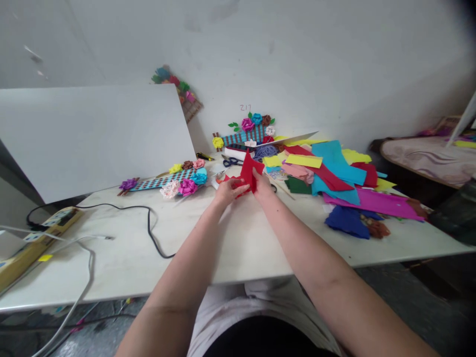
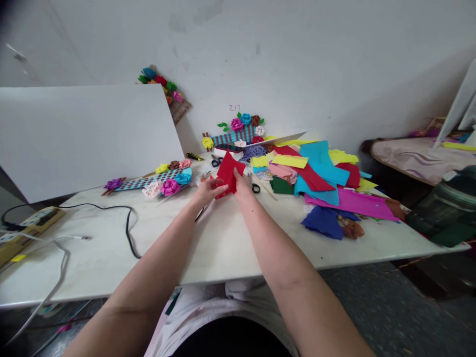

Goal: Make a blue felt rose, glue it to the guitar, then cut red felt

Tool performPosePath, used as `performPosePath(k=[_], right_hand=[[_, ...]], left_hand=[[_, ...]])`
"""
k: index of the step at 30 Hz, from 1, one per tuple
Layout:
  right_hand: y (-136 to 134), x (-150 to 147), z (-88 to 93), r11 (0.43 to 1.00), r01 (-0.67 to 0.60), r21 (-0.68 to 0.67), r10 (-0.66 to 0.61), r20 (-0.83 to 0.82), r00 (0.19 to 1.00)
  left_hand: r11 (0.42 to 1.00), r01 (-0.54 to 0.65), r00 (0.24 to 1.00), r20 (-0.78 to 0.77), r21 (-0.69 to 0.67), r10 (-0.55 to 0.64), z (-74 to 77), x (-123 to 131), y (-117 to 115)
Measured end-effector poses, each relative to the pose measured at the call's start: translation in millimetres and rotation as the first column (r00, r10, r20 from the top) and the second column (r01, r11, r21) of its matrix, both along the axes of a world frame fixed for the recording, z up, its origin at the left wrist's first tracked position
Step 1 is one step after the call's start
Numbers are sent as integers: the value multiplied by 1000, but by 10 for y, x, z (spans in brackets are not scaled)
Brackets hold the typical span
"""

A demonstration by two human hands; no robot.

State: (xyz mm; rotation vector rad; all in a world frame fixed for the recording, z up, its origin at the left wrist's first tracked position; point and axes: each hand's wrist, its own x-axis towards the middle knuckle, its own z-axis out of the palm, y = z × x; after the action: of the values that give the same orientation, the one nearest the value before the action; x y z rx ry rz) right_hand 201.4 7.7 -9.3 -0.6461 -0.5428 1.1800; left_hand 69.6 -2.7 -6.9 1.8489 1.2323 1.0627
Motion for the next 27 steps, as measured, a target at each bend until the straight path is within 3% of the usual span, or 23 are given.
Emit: performPosePath(k=[4, 19, 27], right_hand=[[1, -36, -11, 996, -56, -66, 56, -5, 998], [97, 154, -80, 998, 35, -58, -38, -56, 998], [41, 165, -9, 997, 25, -73, -32, -108, 994]], left_hand=[[997, 68, 997, -27, -45, -69, 3, -3, -15], [932, 333, 942, 103, -145, -320, 104, -179, -86], [901, 394, 897, 289, -180, -335, 142, -303, -58]])
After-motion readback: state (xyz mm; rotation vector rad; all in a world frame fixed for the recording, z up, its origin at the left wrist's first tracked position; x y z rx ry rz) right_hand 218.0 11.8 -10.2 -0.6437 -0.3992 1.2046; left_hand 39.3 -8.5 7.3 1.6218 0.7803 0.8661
